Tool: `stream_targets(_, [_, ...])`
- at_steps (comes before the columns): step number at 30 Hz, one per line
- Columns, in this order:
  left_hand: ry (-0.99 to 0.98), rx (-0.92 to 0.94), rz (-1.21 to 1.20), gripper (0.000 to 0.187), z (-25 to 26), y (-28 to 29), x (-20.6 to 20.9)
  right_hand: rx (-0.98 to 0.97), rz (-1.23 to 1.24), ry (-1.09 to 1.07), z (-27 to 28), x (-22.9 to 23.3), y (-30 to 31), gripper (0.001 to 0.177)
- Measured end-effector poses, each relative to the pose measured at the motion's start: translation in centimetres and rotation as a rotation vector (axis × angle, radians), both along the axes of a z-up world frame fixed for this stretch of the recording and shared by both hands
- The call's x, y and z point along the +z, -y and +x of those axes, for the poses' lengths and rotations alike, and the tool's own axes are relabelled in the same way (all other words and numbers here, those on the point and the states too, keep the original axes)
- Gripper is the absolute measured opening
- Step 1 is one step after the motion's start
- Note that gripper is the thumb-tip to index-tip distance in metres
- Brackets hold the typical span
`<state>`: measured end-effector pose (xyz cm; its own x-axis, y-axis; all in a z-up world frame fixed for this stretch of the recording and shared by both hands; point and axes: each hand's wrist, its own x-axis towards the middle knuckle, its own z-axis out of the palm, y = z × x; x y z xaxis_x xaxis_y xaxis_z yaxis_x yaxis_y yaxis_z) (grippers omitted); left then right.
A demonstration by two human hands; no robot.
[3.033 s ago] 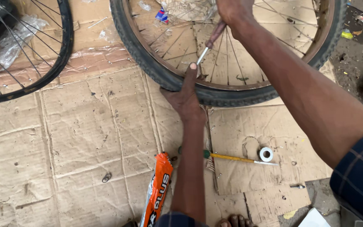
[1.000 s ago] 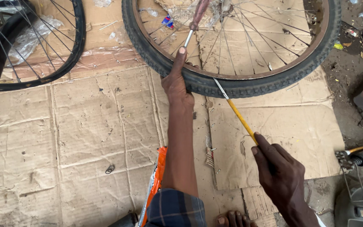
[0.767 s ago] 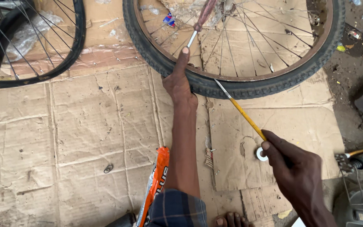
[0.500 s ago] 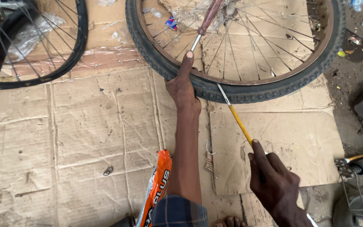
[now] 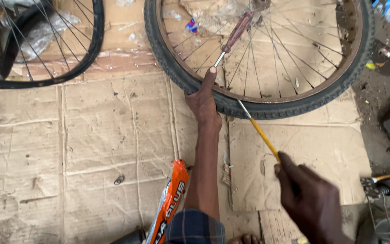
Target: The person removes a bicycle wheel from a truing stand and places it on the floor. They then use a tire lever to pry the tire bead off the rim, working around the circumference to detach the tire.
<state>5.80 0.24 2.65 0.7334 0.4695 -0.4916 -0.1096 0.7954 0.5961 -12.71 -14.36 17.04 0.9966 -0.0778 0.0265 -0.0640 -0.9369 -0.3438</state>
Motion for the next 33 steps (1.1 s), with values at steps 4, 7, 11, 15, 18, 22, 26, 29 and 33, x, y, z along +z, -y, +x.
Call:
stream_targets(4, [-0.031,0.002,0.035,0.080,0.2,0.9,0.5,-0.075,0.027,-0.039,0.5,0.4,0.6,0.029])
stream_targets(7, [-0.017,0.023,0.119,0.084,-0.2,1.0,0.5,-0.022,-0.061,0.047,-0.4,-0.7,-0.9,0.031])
stream_targets(11, [-0.128,-0.056,0.201,0.076,-0.6,1.3,0.3,-0.106,0.020,0.001,-1.4,-2.1,-0.5,0.031])
stream_targets(15, [0.007,-0.028,0.274,0.079,-0.9,1.3,0.5,-0.084,0.153,-0.129,0.3,-0.9,1.9,0.033])
stream_targets(18, [-0.048,-0.017,0.414,0.071,-0.9,1.5,0.6,-0.288,0.113,-0.437,2.6,1.1,3.2,0.036])
stream_targets(22, [-0.015,-0.014,0.311,0.072,-0.7,1.4,0.9,-0.274,0.049,-0.586,5.6,3.5,3.8,0.036])
stream_targets(26, [-0.008,-0.005,0.354,0.069,-0.7,1.3,0.7,-0.153,0.006,-0.583,8.0,4.5,4.7,0.036])
stream_targets(29, [-0.053,-0.035,0.348,0.068,-0.6,1.0,0.7,-0.205,0.008,-0.703,9.7,5.2,5.4,0.035])
stream_targets(33, [-0.133,-0.098,0.333,0.069,-0.7,0.9,0.9,-0.234,-0.117,-0.758,11.5,5.7,5.4,0.038])
